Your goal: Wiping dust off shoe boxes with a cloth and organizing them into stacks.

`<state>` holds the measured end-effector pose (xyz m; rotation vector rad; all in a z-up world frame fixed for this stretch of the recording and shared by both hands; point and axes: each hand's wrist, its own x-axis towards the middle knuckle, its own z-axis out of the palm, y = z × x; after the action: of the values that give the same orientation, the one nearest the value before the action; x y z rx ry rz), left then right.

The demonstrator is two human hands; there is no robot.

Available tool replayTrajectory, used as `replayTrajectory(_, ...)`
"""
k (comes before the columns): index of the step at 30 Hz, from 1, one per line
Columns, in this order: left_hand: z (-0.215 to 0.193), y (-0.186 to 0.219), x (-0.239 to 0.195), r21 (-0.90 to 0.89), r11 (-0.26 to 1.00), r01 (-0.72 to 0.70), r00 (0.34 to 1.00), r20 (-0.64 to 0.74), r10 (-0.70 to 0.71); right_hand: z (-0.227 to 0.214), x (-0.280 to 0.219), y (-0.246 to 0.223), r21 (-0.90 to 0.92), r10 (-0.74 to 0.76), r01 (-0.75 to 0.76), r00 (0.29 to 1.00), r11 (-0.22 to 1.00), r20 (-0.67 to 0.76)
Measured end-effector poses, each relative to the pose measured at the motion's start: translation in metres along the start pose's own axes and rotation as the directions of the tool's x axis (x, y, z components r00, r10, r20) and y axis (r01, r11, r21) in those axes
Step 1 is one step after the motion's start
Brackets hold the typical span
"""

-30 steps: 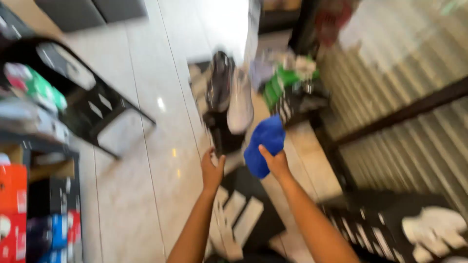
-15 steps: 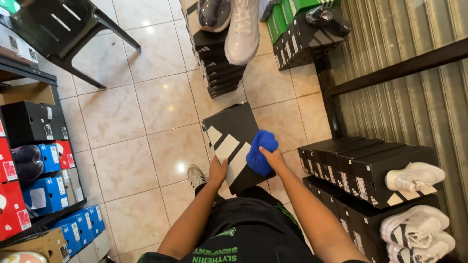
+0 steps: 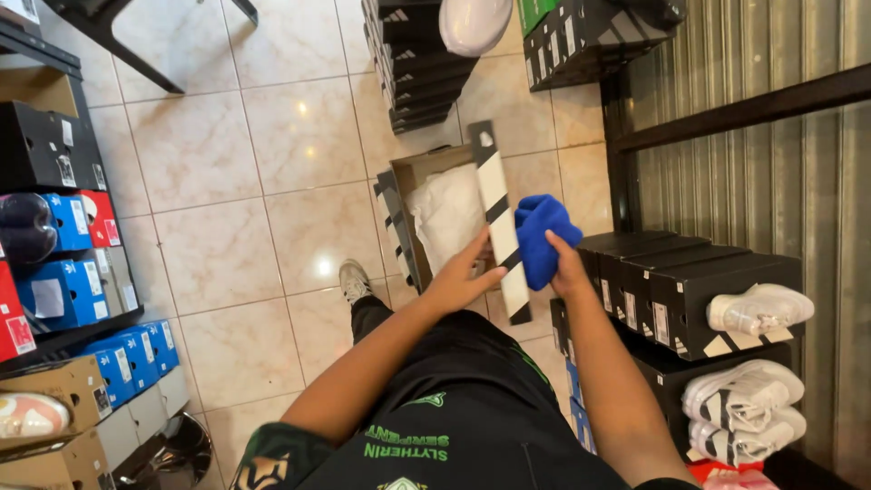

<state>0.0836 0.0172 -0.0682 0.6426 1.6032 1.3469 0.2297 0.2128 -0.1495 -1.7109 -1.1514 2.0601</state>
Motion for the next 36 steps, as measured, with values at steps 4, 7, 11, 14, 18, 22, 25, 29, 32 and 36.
replayTrajectory(4,0.032,-0.019,0.017,0.079,0.997,0.004,0.983,0.181,-0.018,-0.052,0.028,0.023,0.002,0.024,-0.024,1.000,1.000,0.012)
replayTrajectory(7,0.044,-0.031,0.026,0.108,0.990,0.092,0.983,0.149,-0.107,-0.048,0.010,0.011,-0.055,-0.008,0.010,0.999,0.998,0.038)
replayTrajectory(11,0.023,-0.008,0.020,-0.073,0.941,0.330,0.936,-0.103,-0.337,-0.039,0.008,0.012,-0.252,-0.071,0.113,0.983,0.961,0.168)
replayTrajectory(14,-0.003,-0.030,0.013,-0.128,0.962,0.241,0.899,-0.344,-0.271,0.003,-0.019,0.012,-0.353,-0.148,0.253,0.943,0.901,0.298)
replayTrajectory(18,-0.046,-0.105,0.009,-0.143,0.920,0.365,0.841,-0.373,-0.391,0.024,-0.009,0.042,-0.536,-0.005,0.204,0.937,0.819,0.348)
replayTrajectory(22,-0.061,-0.139,0.010,-0.131,0.848,0.513,0.790,-0.315,-0.527,0.020,0.033,0.072,-0.610,-0.064,0.123,0.991,0.783,0.118)
replayTrajectory(25,-0.054,-0.123,0.009,-0.144,0.824,0.547,0.771,-0.296,-0.564,0.037,0.018,0.053,-0.518,-0.019,0.009,1.000,0.855,-0.014)
replayTrajectory(29,-0.040,-0.092,0.005,-0.167,0.857,0.487,0.770,-0.382,-0.511,0.040,0.002,0.040,-0.456,0.071,-0.066,0.997,0.888,-0.008)
replayTrajectory(32,-0.043,-0.130,0.011,0.048,0.905,0.423,0.806,-0.476,-0.352,-0.010,0.066,0.105,-0.681,-0.231,0.191,0.972,0.707,0.032)
replayTrajectory(36,-0.049,-0.165,0.023,0.091,0.925,0.370,0.812,-0.516,-0.274,0.043,-0.001,0.074,-0.735,-0.311,0.337,0.934,0.589,0.178)
